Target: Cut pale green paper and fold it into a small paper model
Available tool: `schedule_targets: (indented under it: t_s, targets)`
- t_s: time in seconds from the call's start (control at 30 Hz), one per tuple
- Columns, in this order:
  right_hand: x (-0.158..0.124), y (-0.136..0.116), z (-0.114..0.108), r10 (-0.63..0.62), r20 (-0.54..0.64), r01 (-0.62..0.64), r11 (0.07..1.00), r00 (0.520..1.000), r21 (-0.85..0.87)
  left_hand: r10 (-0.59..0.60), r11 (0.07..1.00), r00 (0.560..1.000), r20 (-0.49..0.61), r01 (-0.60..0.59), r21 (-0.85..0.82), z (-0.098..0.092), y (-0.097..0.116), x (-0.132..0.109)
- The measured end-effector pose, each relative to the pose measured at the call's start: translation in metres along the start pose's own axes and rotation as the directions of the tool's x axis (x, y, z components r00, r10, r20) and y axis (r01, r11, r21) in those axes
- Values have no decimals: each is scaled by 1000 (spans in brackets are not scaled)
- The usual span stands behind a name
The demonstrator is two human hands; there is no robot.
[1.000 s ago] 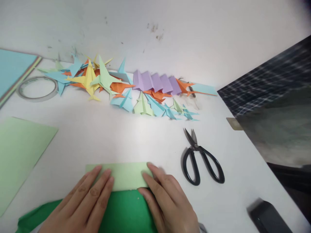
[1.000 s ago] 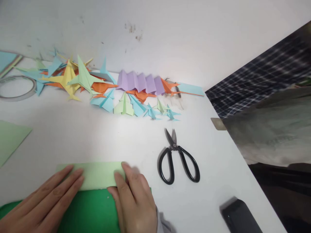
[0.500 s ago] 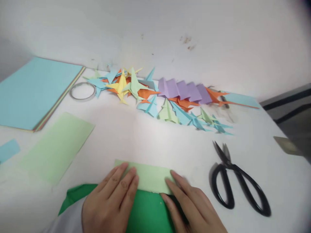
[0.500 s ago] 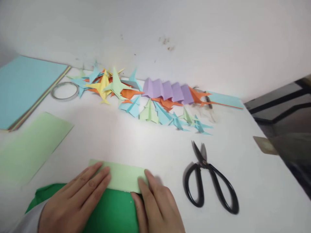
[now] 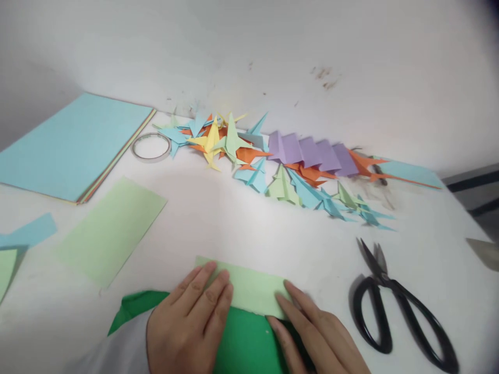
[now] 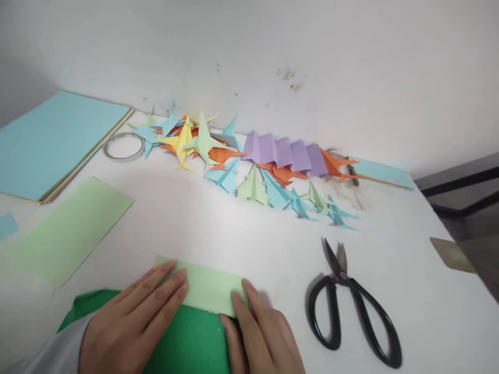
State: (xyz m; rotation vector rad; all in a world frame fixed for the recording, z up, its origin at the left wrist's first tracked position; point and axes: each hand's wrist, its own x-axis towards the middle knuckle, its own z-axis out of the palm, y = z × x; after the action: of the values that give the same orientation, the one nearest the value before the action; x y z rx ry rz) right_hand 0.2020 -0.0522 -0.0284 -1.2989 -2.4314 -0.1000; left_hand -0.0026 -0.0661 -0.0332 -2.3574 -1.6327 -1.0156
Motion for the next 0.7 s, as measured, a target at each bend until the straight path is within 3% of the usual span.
schedule_targets:
  t_s: [0.13,0.7]
  targets:
    - [4,-10,-1,80,-46,-80,997,996,21,47,999,997,66,-47,-8,-6,-4,0]
    - [9,-18,-3,136,-39,-135,990,990,32,171,985,967,186,-168,-34,-16,-16,2]
